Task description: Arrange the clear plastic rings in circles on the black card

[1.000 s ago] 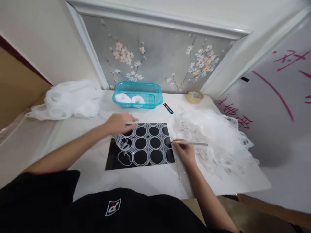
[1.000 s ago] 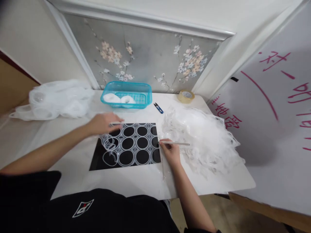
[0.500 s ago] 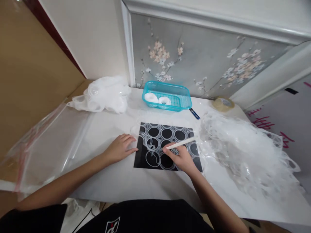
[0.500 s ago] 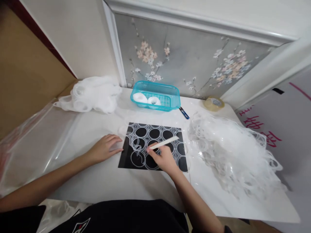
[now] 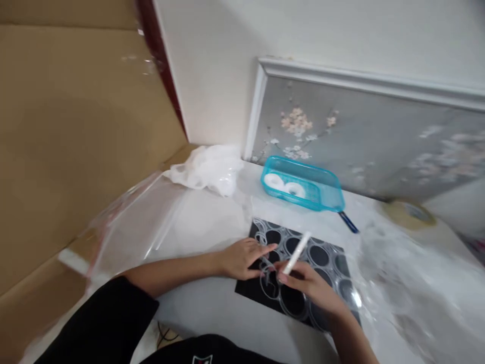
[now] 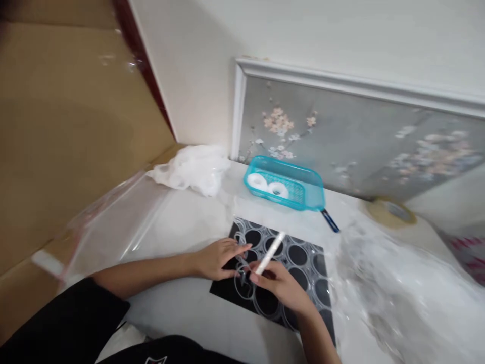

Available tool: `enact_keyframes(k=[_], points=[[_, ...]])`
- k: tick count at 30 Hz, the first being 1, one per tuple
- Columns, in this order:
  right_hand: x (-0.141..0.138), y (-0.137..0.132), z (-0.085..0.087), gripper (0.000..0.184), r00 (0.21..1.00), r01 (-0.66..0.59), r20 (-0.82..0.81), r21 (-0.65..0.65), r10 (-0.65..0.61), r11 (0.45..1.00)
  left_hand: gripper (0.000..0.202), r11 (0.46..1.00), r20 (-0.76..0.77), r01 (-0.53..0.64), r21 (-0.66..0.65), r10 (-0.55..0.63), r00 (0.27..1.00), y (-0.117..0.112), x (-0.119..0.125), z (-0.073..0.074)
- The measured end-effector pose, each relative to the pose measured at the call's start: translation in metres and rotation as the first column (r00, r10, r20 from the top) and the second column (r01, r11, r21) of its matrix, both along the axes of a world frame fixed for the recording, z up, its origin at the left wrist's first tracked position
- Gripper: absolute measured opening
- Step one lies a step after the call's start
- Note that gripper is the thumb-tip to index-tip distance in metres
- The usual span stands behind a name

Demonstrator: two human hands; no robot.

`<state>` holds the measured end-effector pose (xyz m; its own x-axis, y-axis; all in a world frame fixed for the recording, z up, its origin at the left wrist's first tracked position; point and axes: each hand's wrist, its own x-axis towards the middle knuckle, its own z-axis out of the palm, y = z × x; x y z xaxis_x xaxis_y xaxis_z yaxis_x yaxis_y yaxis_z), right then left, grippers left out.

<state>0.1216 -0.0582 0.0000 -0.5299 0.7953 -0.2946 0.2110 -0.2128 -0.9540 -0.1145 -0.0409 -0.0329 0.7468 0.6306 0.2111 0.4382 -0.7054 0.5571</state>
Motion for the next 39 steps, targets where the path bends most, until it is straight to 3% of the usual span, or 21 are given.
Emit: enact_keyframes(k=[3, 7, 9, 12, 14, 17, 19, 21, 24, 27, 29, 32, 34, 37, 39], points=[[0.008, -0.006, -0.017, 0.024, 0.974, 0.155, -0.144, -0.124, -0.172, 0.98, 0.08, 0.993, 0.015, -0.12, 0.013, 0.12, 0.993, -0.002, 0.002, -0.002], [0.014, -0.013, -0.031, 0.024, 0.948, 0.173, -0.213, -0.273, -0.234, 0.946, 0.092, 0.98, 0.042, -0.196, -0.033, 0.197, 0.979, -0.005, 0.013, -0.004], [0.016, -0.015, -0.034, 0.022, 0.943, 0.189, -0.206, -0.317, -0.262, 0.929, 0.1, 0.985, 0.12, -0.152, -0.085, 0.162, 0.98, -0.009, 0.019, -0.005], [0.017, -0.015, -0.035, 0.021, 0.93, 0.213, -0.212, -0.36, -0.302, 0.908, 0.094, 0.993, 0.213, 0.007, -0.115, 0.018, 0.977, -0.017, 0.025, -0.006], [0.016, -0.015, -0.034, 0.021, 0.921, 0.21, -0.231, -0.381, -0.313, 0.9, 0.094, 0.982, 0.236, 0.052, -0.181, -0.008, 0.972, -0.021, 0.029, -0.005], [0.013, -0.014, -0.032, 0.02, 0.916, 0.177, -0.268, -0.396, -0.298, 0.901, 0.103, 0.95, 0.196, -0.087, -0.301, 0.151, 0.969, -0.022, 0.034, -0.005], [0.011, -0.013, -0.03, 0.019, 0.911, 0.162, -0.293, -0.392, -0.29, 0.905, 0.111, 0.93, 0.117, -0.206, -0.306, 0.252, 0.961, -0.02, 0.036, -0.004], [0.01, -0.012, -0.027, 0.019, 0.906, 0.163, -0.307, -0.382, -0.291, 0.91, 0.114, 0.921, 0.021, -0.261, -0.288, 0.279, 0.96, -0.018, 0.034, -0.001], [0.008, -0.01, -0.022, 0.02, 0.92, 0.165, -0.282, -0.35, -0.272, 0.922, 0.111, 0.944, -0.185, -0.238, -0.227, 0.198, 0.963, -0.016, 0.021, 0.016], [0.005, -0.008, -0.017, 0.021, 0.963, 0.149, -0.176, -0.277, -0.203, 0.949, 0.094, 0.984, -0.393, -0.172, -0.047, 0.14, 0.909, -0.019, -0.002, 0.045], [0.003, -0.007, -0.016, 0.025, 0.987, 0.117, -0.081, -0.209, -0.137, 0.971, 0.067, 0.988, -0.443, -0.147, 0.052, 0.155, 0.883, -0.023, -0.018, 0.064], [-0.001, -0.007, -0.014, 0.031, 0.997, 0.069, 0.033, -0.121, -0.065, 0.99, 0.046, 0.992, -0.409, -0.126, -0.022, 0.106, 0.906, -0.028, -0.036, 0.076], [-0.002, -0.008, -0.011, 0.032, 0.995, 0.045, 0.087, -0.065, -0.04, 0.997, 0.053, 0.975, -0.357, -0.211, -0.074, 0.172, 0.918, -0.028, -0.042, 0.07], [-0.006, -0.01, -0.003, 0.03, 0.985, -0.007, 0.175, -0.009, 0.009, 1.0, 0.063, 0.926, -0.327, -0.372, -0.066, 0.332, 0.885, -0.027, -0.041, 0.047], [-0.01, -0.011, 0.005, 0.028, 0.973, -0.024, 0.229, 0.005, 0.022, 1.0, 0.061, 0.911, -0.293, -0.406, -0.069, 0.37, 0.882, -0.028, -0.035, 0.031]])
